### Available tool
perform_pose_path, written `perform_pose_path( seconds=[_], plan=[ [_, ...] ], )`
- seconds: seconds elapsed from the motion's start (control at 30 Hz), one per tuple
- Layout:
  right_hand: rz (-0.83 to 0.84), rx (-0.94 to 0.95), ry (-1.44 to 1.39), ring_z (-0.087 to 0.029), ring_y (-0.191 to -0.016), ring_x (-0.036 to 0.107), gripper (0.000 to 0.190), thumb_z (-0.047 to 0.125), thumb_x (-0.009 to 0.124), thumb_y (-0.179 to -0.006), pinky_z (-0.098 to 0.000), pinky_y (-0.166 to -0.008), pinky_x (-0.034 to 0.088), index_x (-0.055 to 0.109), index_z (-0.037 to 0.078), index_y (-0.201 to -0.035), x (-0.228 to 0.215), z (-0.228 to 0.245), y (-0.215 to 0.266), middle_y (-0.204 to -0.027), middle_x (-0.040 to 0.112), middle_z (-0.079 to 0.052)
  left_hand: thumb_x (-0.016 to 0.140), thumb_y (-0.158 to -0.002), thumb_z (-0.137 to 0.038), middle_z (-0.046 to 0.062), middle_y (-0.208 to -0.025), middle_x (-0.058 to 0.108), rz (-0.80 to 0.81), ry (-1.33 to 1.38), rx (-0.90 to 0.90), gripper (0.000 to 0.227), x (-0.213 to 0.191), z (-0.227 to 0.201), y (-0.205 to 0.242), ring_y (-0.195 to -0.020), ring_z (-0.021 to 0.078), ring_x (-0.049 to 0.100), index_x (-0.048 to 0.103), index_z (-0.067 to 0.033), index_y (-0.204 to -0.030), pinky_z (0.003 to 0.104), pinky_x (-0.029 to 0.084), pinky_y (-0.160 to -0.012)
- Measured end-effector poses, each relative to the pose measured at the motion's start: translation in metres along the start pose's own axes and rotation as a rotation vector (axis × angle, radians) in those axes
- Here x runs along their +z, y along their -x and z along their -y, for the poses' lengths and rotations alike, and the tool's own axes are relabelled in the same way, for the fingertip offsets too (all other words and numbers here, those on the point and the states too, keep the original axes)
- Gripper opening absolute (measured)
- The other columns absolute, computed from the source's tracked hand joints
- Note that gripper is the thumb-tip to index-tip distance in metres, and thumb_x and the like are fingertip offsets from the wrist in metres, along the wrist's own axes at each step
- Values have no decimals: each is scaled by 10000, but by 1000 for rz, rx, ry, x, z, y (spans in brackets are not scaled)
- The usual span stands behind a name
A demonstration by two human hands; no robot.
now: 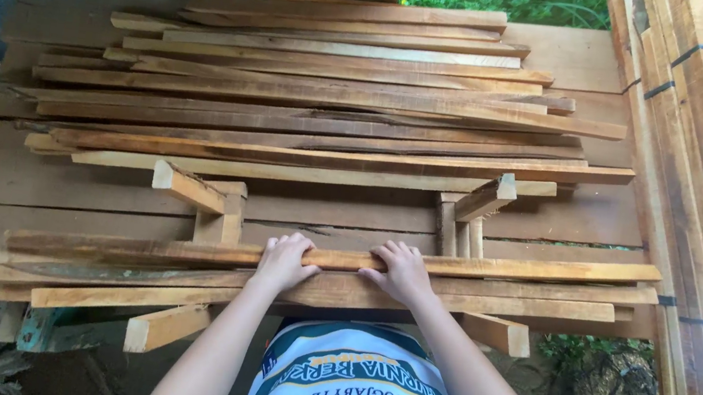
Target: Sorting and aligning thin wooden strips on a rack for bundling.
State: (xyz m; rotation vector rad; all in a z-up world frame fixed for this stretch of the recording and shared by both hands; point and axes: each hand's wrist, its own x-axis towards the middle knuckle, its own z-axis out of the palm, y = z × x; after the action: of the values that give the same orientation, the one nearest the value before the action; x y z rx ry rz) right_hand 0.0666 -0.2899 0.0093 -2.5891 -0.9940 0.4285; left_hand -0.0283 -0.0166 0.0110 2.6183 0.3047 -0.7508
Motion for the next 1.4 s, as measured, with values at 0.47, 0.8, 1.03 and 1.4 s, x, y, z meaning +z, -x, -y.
perform_pose_path(
  seconds=[0.47, 0.8, 1.03, 1.4],
  plan=[
    [-4, 28, -7, -213, -1069, 623, 462, 609, 713, -853, -382, -985, 480, 692, 260, -1155, 2, 4, 7, -1047, 651, 26, 830, -727, -617, -20, -1400, 604, 160, -69, -79, 807, 3, -3, 1, -1353, 250, 529, 587, -246, -1400, 447, 403, -1110],
    [343, 163, 42, -259, -1175, 655, 537, 634, 712, -833, -440, -986, 498, 682, 228, -1184, 2, 4, -23, -1152, 697, -20, 869, -686, -605, 7, -1350, 642, 190, -155, -82, 795, 4, -9, -13, -1309, 291, 575, 625, -231, -1343, 482, 426, -1062],
    [421, 142, 15, -384, -1092, 711, 503, 580, 682, -875, -501, -926, 538, 536, 195, -1164, -7, 11, -22, -1078, 736, -143, 884, -704, -557, 42, -1334, 654, 188, -174, -95, 758, -1, -18, -10, -1291, 311, 591, 632, -184, -1314, 519, 440, -1049],
    [522, 281, -64, -370, -1213, 663, 744, 832, 440, -888, -457, -1021, 502, 647, 191, -1202, -37, 38, -29, -1180, 735, -166, 889, -725, -535, 61, -1363, 631, 203, -153, -91, 762, -5, -20, -5, -1317, 329, 571, 614, -156, -1327, 517, 438, -1068]
  ],
)
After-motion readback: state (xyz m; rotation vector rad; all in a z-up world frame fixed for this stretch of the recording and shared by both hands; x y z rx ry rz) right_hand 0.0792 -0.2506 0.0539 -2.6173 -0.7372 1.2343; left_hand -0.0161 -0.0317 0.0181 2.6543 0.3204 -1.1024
